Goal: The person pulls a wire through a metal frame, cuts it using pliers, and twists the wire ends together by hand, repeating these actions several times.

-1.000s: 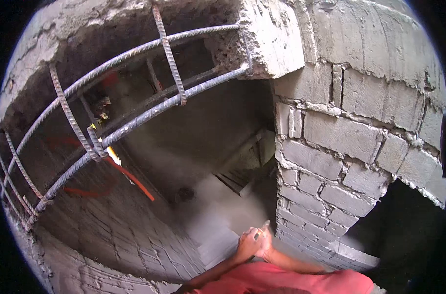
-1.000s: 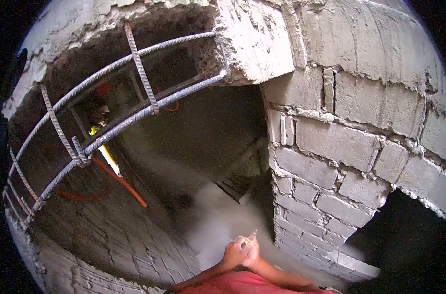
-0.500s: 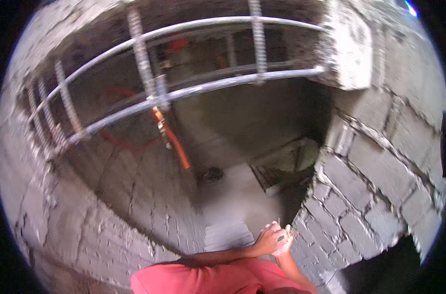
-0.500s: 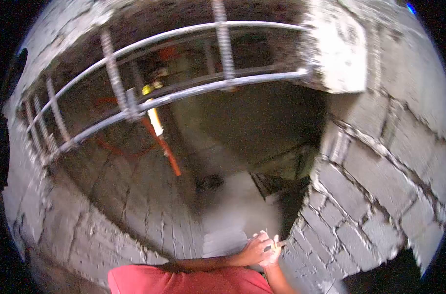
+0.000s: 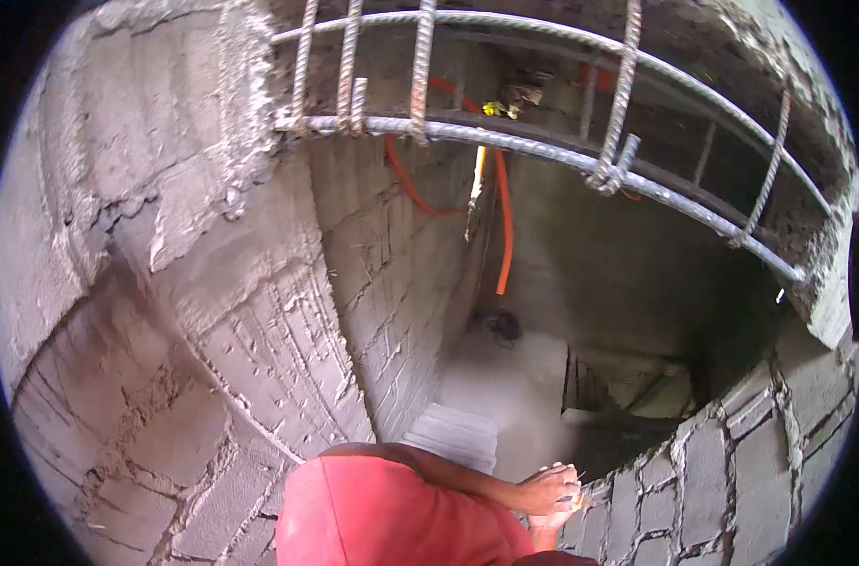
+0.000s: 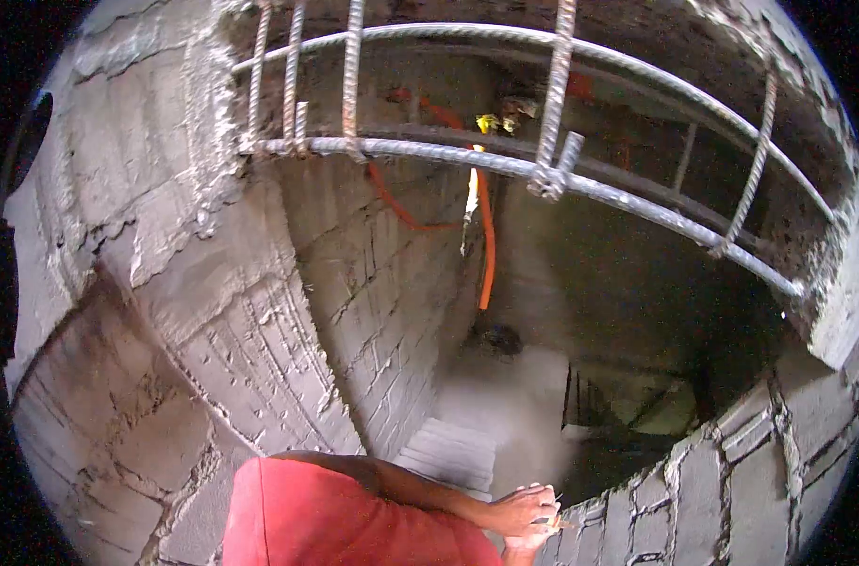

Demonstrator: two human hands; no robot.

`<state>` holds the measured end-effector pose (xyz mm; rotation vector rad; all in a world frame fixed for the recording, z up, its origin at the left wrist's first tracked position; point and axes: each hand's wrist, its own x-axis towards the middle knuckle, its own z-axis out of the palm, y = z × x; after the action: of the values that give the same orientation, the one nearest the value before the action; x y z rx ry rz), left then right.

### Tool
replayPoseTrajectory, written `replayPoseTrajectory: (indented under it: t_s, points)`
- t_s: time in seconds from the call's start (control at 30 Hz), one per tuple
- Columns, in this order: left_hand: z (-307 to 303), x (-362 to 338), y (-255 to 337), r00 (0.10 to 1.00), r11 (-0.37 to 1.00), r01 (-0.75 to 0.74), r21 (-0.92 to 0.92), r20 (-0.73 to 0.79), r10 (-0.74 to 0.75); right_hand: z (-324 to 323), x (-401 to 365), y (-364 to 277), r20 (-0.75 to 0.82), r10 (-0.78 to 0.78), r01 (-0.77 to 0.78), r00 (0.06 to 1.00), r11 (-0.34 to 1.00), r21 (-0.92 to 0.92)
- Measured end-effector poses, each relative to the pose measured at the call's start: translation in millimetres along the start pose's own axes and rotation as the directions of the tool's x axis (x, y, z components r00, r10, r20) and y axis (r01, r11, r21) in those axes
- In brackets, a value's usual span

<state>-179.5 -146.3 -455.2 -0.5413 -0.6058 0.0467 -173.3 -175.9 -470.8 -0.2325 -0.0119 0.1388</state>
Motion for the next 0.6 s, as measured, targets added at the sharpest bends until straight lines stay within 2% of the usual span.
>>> replayPoseTrajectory:
  t_s: [0.03, 0.07, 0.1, 0.13, 0.17, 0.2, 0.27, 0.3, 0.37, 0.43, 0.47, 0.5, 0.53, 0.57, 0.6]
  points:
    - [7, 0, 2, 0.981, 0.991, -0.058, 0.119, -0.18, 0.078, 0, 1, 1, 0.002, 0.004, -0.004, 1.0, 1.0, -0.002]
    - [13, -1, 4, 0.922, 0.966, -0.091, 0.241, -0.346, 0.173, 0, 1, 1, 0.003, 0.005, -0.005, 1.0, 1.0, -0.007]
    - [20, 0, 6, 0.923, 0.966, -0.099, 0.24, -0.339, 0.179, 1, 2, 2, 0.002, 0.003, -0.002, 1.0, 1.0, -0.011]
    - [30, 5, 8, 0.951, 0.735, 0.0, 0.678, -0.228, 0.21, 1, 2, 2, 0.003, 0.006, -0.006, 1.0, 1.0, -0.012]
    - [36, 8, 8, 0.976, 0.311, 0.058, 0.949, -0.119, 0.182, 1, 2, 3, 0.005, 0.005, -0.005, 1.0, 1.0, -0.017]
    - [26, 8, 18, 0.976, 0.313, 0.056, 0.948, -0.119, 0.184, 1, 2, 3, 0.006, 0.003, -0.003, 1.0, 1.0, -0.02]
    - [3, 10, 43, 0.996, 0.029, -0.048, 0.998, 0.05, -0.073, 0, 2, 4, 0.009, 0.001, -0.001, 1.0, 1.0, -0.015]
    - [-3, 9, 45, 0.996, 0.031, -0.049, 0.998, 0.051, -0.074, 0, 2, 4, 0.014, -0.002, 0.002, 1.0, 1.0, -0.015]
    - [5, 13, 41, 0.999, 0.268, -0.028, 0.963, 0.02, 0.033, -1, 3, 3, 0.025, -0.007, 0.007, 1.0, 1.0, -0.012]
    - [13, 9, 30, 0.993, 0.513, 0.028, 0.858, -0.085, 0.087, -1, 3, 3, 0.039, -0.012, 0.012, 0.999, 1.0, -0.002]
    - [19, 5, 18, 0.982, 0.633, 0.086, 0.769, -0.171, 0.074, 0, 5, 6, 0.055, -0.015, 0.015, 0.998, 1.0, 0.003]
    - [28, 6, 17, 0.975, 0.655, 0.17, 0.736, -0.224, -0.001, 0, 5, 7, 0.058, -0.033, 0.033, 0.998, 0.999, 0.013]
    - [44, 18, 28, 0.973, 0.207, 0.102, 0.973, -0.054, -0.222, 2, 6, 9, 0.071, -0.04, 0.038, 0.997, 0.999, 0.028]
    - [60, 40, 45, 0.874, -0.239, -0.177, 0.955, 0.041, -0.484, 4, 9, 11, 0.084, -0.039, 0.035, 0.996, 0.999, 0.038]
    - [68, 55, 56, 0.711, -0.532, -0.536, 0.655, 0.012, -0.703, 4, 10, 11, 0.097, -0.041, 0.036, 0.994, 0.998, 0.045]
